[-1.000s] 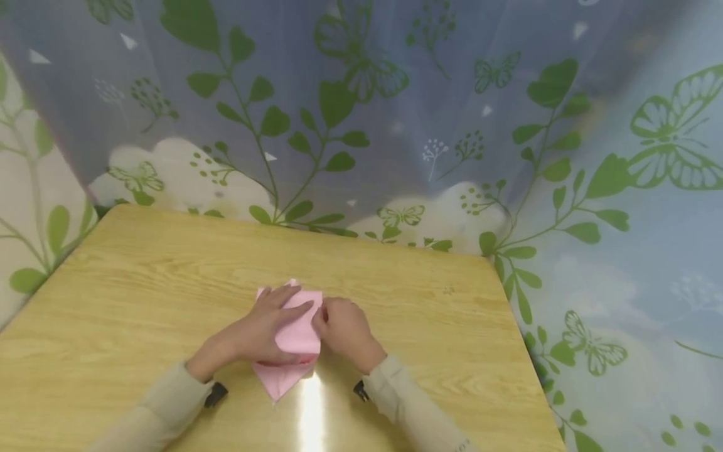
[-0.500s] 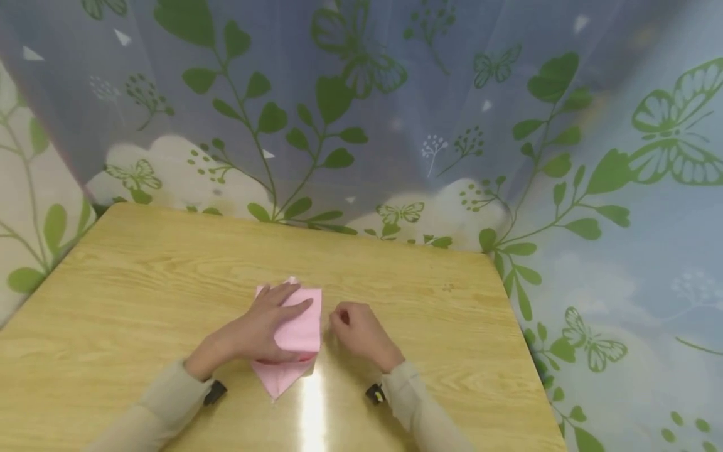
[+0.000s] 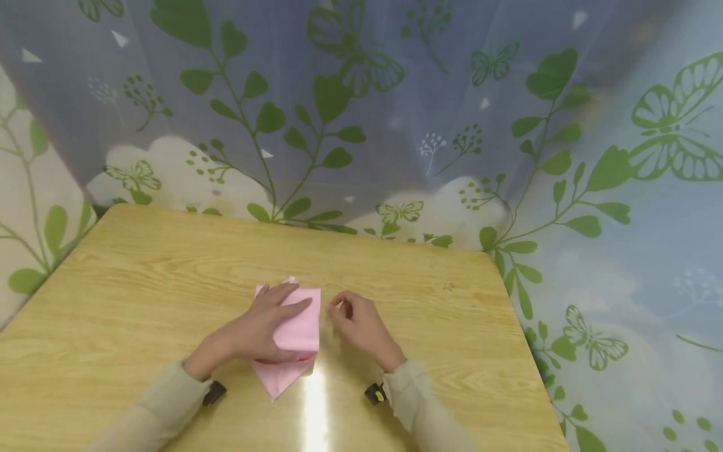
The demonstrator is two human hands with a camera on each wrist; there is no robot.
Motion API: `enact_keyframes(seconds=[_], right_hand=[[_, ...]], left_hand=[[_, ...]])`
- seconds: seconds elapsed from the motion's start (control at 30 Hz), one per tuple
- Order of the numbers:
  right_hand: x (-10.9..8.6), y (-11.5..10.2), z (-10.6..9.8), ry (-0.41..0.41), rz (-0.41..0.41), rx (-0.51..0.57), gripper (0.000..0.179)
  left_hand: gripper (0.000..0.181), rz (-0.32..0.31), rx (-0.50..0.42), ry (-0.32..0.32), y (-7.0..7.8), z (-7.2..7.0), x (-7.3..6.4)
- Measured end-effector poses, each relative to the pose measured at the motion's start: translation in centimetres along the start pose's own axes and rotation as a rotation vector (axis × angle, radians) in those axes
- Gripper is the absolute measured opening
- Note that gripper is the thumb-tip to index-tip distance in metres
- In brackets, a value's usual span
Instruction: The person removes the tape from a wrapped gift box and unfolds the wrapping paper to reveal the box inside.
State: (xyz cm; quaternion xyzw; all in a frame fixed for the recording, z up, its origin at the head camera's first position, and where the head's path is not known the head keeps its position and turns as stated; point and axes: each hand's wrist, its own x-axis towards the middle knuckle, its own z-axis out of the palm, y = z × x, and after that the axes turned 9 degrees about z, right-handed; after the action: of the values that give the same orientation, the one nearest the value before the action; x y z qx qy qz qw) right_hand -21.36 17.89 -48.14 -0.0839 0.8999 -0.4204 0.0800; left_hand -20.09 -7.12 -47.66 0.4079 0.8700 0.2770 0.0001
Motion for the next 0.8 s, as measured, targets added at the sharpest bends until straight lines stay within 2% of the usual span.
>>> enact_keyframes(seconds=[0.1,0.2,0.33,0.4,0.63,0.8], right_hand=[[0.4,-0.5,0.8,-0.050,0.017,-0.029,0.023],[0.7,-0.5,1.5,-0.088,-0.029,-0.050,0.025],[0.8,-0.3,1.7,-0.073,-0.102,-0.014,0.019],[0.7,-0.3,1.6,-0.069,-0.103,0.007,0.019],[0.3,-0.5,1.0,-0.080,-0.025,0.104,0.019],[0.2,-0.7,1.0,-0.032,-0.079,0.123,0.008]], left_hand=[[0.094,0.003,-0.004,0.021,-0.1,0.0,-0.1],[0.094,0.015,-0.002,0.039,-0.2,0.1,0.0],[0.096,0.004,-0.013,0.068,-0.7,0.2,-0.2],[0.097,-0.010,-0.025,0.080,-0.9,0.3,-0.3],[0.100,-0.031,-0.061,0.124,-1.4,0.1,-0.5],[0.103,-0.065,-0.100,0.140,-1.7,0.0,-0.7]])
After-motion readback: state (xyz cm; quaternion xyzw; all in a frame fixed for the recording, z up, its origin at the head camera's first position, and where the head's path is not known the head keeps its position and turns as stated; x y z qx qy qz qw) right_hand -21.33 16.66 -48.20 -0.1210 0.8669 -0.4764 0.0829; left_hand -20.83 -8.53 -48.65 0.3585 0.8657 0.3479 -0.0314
